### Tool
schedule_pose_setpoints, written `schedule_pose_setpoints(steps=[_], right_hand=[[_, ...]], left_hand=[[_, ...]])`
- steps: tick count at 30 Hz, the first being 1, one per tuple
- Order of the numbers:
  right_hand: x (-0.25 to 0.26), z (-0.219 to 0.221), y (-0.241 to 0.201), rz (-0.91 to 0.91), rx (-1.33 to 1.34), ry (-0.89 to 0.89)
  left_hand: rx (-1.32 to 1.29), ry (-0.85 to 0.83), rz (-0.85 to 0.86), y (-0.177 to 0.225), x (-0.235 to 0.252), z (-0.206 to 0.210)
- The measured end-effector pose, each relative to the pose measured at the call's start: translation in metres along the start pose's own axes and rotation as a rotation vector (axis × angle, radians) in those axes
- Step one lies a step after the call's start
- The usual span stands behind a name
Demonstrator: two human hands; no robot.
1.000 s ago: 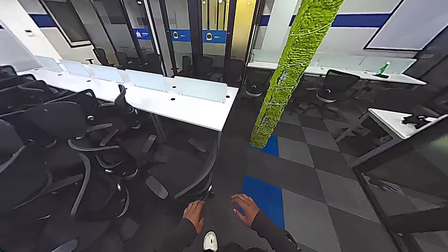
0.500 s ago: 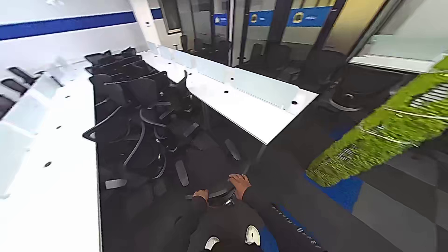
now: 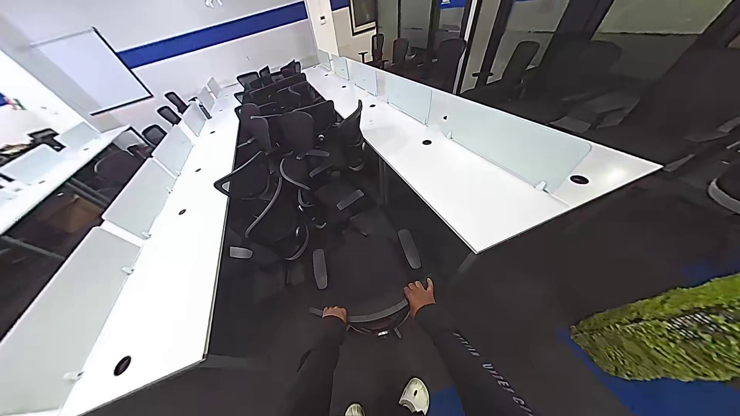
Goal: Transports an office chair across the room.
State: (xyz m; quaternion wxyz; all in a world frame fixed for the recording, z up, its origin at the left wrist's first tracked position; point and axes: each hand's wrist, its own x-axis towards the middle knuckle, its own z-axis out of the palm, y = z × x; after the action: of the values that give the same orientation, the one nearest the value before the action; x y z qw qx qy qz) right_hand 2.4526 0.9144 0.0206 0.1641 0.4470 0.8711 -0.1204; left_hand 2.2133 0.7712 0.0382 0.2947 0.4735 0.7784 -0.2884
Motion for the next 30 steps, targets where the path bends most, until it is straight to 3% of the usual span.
schedule_pose_setpoints(steps=[13,24,28,30], right_hand=[[-0.096,0.043,0.042,0.099,-0.083,0.026],[-0.242,0.115,0.024,0.162,-0.141,0.008],[-0.303,0.134,0.017,0.085,-0.061,0.056],[-0.327,0.141,0.027,-0.044,-0.013,0.089]], left_hand=[[-0.123,-0.019,0.148,0.067,-0.100,0.088],[-0.142,-0.074,0.224,0.077,-0.196,0.199],[-0.186,-0.082,0.204,0.072,-0.234,0.230],[-0.220,-0.084,0.176,0.073,-0.253,0.245]])
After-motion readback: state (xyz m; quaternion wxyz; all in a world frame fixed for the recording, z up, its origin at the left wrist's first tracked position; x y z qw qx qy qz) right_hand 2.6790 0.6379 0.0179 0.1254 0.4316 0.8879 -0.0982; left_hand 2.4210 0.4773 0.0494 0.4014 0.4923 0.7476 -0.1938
